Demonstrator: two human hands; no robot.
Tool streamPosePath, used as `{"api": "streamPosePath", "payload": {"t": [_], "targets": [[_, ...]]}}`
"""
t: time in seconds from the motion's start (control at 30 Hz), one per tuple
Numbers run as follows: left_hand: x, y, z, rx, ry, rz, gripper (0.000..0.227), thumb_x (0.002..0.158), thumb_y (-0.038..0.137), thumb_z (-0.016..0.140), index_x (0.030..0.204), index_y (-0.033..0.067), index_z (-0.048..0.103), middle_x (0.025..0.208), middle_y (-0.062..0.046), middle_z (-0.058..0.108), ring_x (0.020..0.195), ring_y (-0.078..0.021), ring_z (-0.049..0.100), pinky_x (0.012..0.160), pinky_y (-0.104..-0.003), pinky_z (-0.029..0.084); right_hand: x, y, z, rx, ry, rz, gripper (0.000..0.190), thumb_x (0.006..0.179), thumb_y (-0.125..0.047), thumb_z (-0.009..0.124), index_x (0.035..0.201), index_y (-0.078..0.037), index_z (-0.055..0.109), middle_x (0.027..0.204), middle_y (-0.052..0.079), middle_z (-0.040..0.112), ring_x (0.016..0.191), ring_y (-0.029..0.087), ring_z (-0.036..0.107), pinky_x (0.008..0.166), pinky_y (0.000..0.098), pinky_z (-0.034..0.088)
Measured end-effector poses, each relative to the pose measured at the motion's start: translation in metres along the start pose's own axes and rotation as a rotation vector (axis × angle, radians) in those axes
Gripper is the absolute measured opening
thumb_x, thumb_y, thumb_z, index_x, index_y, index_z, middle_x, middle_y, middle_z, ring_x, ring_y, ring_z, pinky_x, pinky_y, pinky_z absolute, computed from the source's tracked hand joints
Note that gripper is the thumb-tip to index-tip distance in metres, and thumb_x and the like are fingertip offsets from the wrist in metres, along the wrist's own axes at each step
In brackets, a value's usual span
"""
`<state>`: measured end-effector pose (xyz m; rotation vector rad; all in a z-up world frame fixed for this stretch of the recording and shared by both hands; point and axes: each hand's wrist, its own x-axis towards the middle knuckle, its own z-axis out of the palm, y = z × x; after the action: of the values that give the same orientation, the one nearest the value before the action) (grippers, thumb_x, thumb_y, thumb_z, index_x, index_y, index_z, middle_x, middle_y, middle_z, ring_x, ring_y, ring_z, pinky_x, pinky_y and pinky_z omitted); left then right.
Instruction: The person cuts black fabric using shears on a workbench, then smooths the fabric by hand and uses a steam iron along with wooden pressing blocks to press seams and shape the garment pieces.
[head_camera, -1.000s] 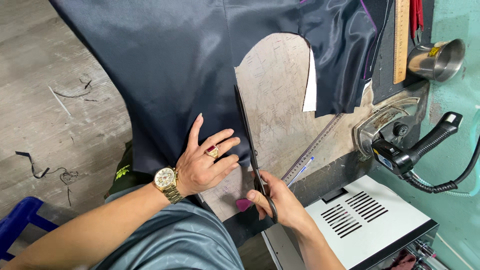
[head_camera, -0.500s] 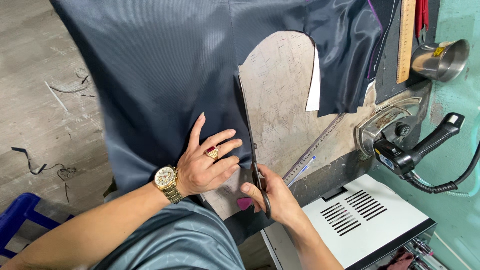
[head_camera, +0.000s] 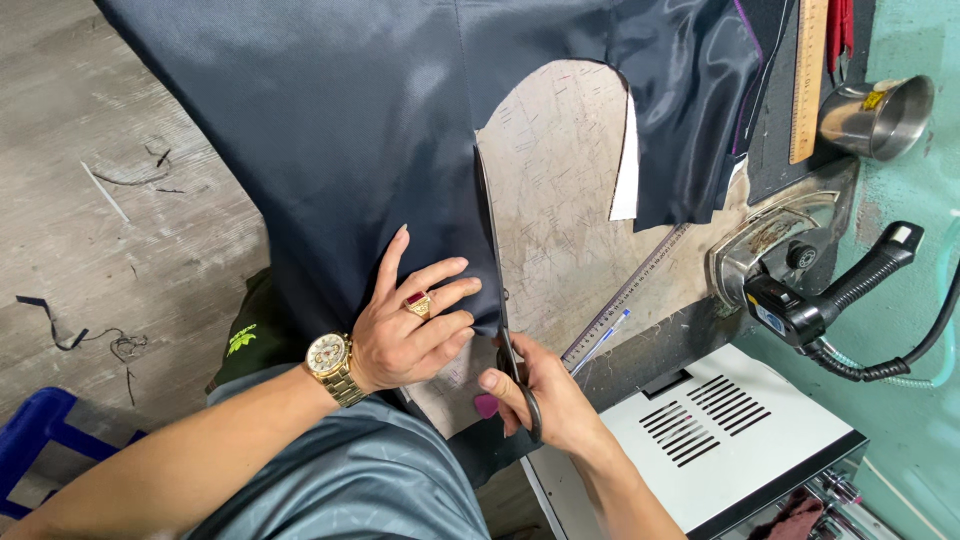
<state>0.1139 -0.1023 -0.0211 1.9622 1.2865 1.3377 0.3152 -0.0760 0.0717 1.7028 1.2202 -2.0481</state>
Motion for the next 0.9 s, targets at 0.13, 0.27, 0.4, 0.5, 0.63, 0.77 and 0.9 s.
{"api": "streamPosePath", "payload": {"t": [0.13,0.27,0.4,0.5,0.63,0.77,0.9], "targets": [[0.001,0.001,0.000,-0.023,0.014,-0.017,0.025,0.104,0.019,0.050,0.088,0.0059,0.064,0.109,-0.015,0.074,0.116,-0.0364,0.066,0.107,-0.079,0.030,0.003,0.008,0.000,0.020,-0.003,-0.030,0.053,0.087,-0.058,0.063,0.097,-0.007,0.054,0.048,0.005,0.058,0.040,0.011,0.057,0.042,0.0232,0.040],[0.002,0.000,0.000,-0.030,0.037,-0.010,0.027,0.104,0.019,0.051,0.084,0.0056,0.064,0.105,-0.015,0.075,0.113,-0.0367,0.067,0.106,-0.079,0.030,0.005,0.000,0.004,0.073,0.010,0.019,0.059,0.083,-0.058,0.066,0.107,-0.005,0.057,0.056,0.005,0.057,0.042,0.012,0.057,0.043,0.0239,0.043],[0.002,0.001,-0.002,-0.047,0.035,-0.012,0.028,0.104,0.019,0.050,0.085,0.0054,0.064,0.105,-0.016,0.076,0.115,-0.0362,0.066,0.107,-0.078,0.029,0.006,-0.005,0.009,0.156,0.027,0.046,0.066,0.080,-0.056,0.068,0.118,-0.002,0.058,0.056,0.005,0.053,0.044,0.014,0.058,0.045,0.0260,0.048],[0.000,-0.001,-0.002,-0.064,0.018,-0.020,0.028,0.104,0.021,0.049,0.087,0.0062,0.065,0.109,-0.016,0.075,0.116,-0.0372,0.066,0.107,-0.079,0.028,0.009,-0.001,0.012,0.188,0.027,0.018,0.058,0.085,-0.050,0.068,0.116,-0.002,0.057,0.049,0.008,0.054,0.044,0.017,0.058,0.046,0.0265,0.046],[0.002,0.000,-0.002,-0.074,0.037,-0.018,0.026,0.103,0.019,0.051,0.086,0.0050,0.064,0.106,-0.017,0.075,0.114,-0.0372,0.066,0.107,-0.079,0.029,0.007,-0.012,0.014,0.123,0.068,0.088,0.060,0.083,-0.052,0.068,0.118,-0.004,0.059,0.049,0.008,0.057,0.044,0.017,0.060,0.048,0.0275,0.046],[0.001,0.000,-0.003,-0.087,0.034,-0.025,0.025,0.103,0.018,0.051,0.087,0.0054,0.064,0.108,-0.017,0.075,0.115,-0.0376,0.066,0.107,-0.079,0.029,0.007,-0.013,0.019,0.055,0.076,0.078,0.051,0.087,-0.050,0.066,0.111,-0.006,0.059,0.050,0.006,0.060,0.040,0.013,0.055,0.043,0.0253,0.042],[0.000,-0.001,-0.003,-0.105,0.038,-0.035,0.026,0.103,0.019,0.050,0.087,0.0050,0.065,0.107,-0.018,0.075,0.114,-0.0390,0.066,0.108,-0.079,0.028,0.006,-0.013,0.024,0.050,0.081,0.035,0.052,0.089,-0.050,0.064,0.110,-0.004,0.056,0.045,0.006,0.058,0.037,0.014,0.055,0.043,0.0257,0.042]]}}
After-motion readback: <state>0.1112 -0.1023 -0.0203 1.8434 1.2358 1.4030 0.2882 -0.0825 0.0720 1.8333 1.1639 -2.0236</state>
